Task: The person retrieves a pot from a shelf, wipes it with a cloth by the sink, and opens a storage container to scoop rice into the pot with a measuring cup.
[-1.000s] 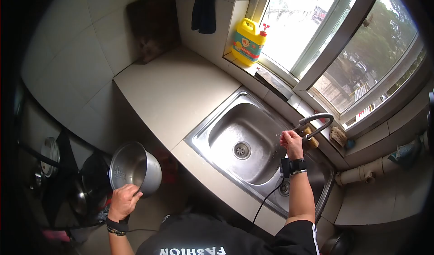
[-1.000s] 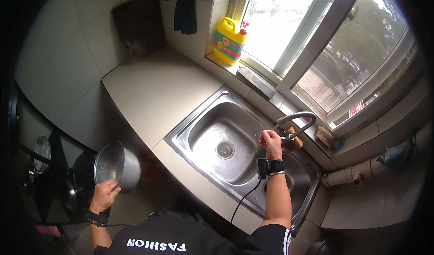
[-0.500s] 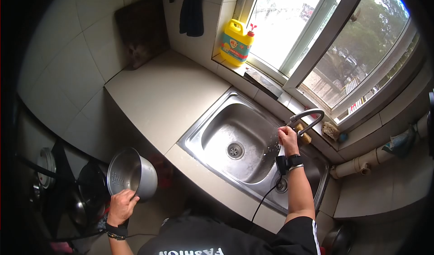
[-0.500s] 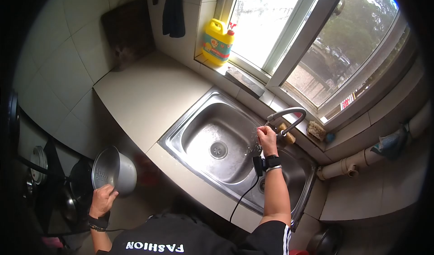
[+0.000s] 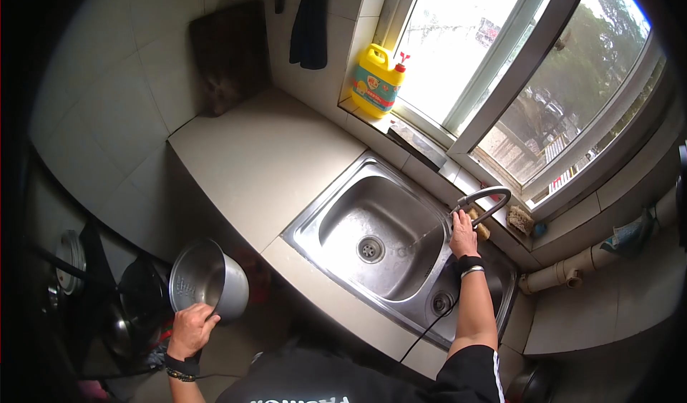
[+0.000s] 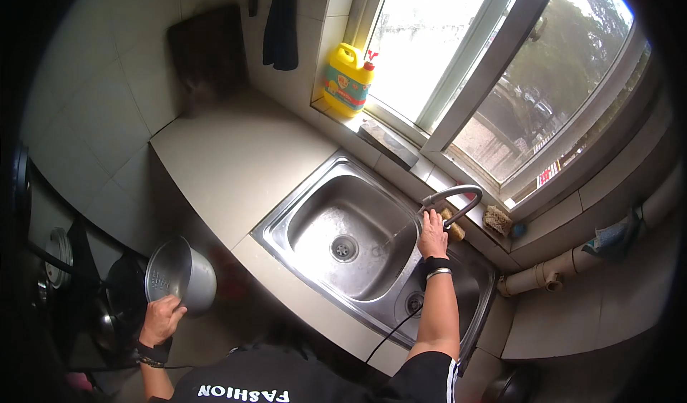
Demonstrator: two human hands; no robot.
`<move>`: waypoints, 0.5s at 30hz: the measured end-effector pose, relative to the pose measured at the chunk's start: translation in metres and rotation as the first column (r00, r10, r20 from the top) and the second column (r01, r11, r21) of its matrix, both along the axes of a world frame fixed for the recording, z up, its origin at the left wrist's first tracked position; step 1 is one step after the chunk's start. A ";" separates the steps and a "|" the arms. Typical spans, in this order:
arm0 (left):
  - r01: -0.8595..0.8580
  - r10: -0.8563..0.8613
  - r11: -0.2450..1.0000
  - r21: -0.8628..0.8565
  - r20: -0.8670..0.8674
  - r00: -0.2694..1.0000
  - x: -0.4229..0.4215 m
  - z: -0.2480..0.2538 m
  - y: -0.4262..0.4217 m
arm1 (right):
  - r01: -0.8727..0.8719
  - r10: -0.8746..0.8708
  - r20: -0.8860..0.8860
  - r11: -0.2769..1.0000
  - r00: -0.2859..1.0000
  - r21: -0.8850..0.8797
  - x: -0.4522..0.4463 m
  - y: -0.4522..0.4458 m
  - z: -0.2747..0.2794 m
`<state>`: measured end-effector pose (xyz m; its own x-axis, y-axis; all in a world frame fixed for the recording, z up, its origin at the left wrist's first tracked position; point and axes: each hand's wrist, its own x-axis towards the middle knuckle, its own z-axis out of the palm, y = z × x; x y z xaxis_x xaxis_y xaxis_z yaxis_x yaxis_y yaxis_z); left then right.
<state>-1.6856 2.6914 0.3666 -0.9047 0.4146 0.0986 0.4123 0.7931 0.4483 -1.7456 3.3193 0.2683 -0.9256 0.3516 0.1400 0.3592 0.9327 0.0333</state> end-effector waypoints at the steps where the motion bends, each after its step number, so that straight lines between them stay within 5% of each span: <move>1: -0.004 0.004 1.000 0.009 0.012 1.000 0.000 0.003 0.001 | 0.000 -0.001 0.057 1.000 0.998 0.013 0.000 0.003 -0.002; 6: -0.015 0.015 1.000 0.024 -0.001 1.000 0.005 0.005 -0.002 | -0.079 0.079 0.008 0.982 0.997 0.172 -0.005 0.002 0.002; 9: -0.022 0.022 1.000 0.013 -0.021 1.000 0.008 0.004 -0.003 | 0.038 -0.041 0.034 0.995 0.999 0.089 -0.002 -0.005 -0.002; 11: -0.056 0.056 0.998 0.010 -0.011 0.998 0.013 0.003 -0.006 | -0.076 0.084 -0.051 0.986 0.995 0.147 0.011 -0.008 -0.006; 15: -0.030 0.029 1.000 -0.001 -0.068 0.997 0.024 -0.007 -0.016 | -0.075 0.073 -0.031 0.996 0.997 -0.057 0.021 -0.039 0.016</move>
<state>-1.6620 2.6752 0.3593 -0.9077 0.3881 0.1595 0.4183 0.8064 0.4181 -1.7243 3.2801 0.2844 -0.9451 0.2909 0.1487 0.2895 0.9567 -0.0314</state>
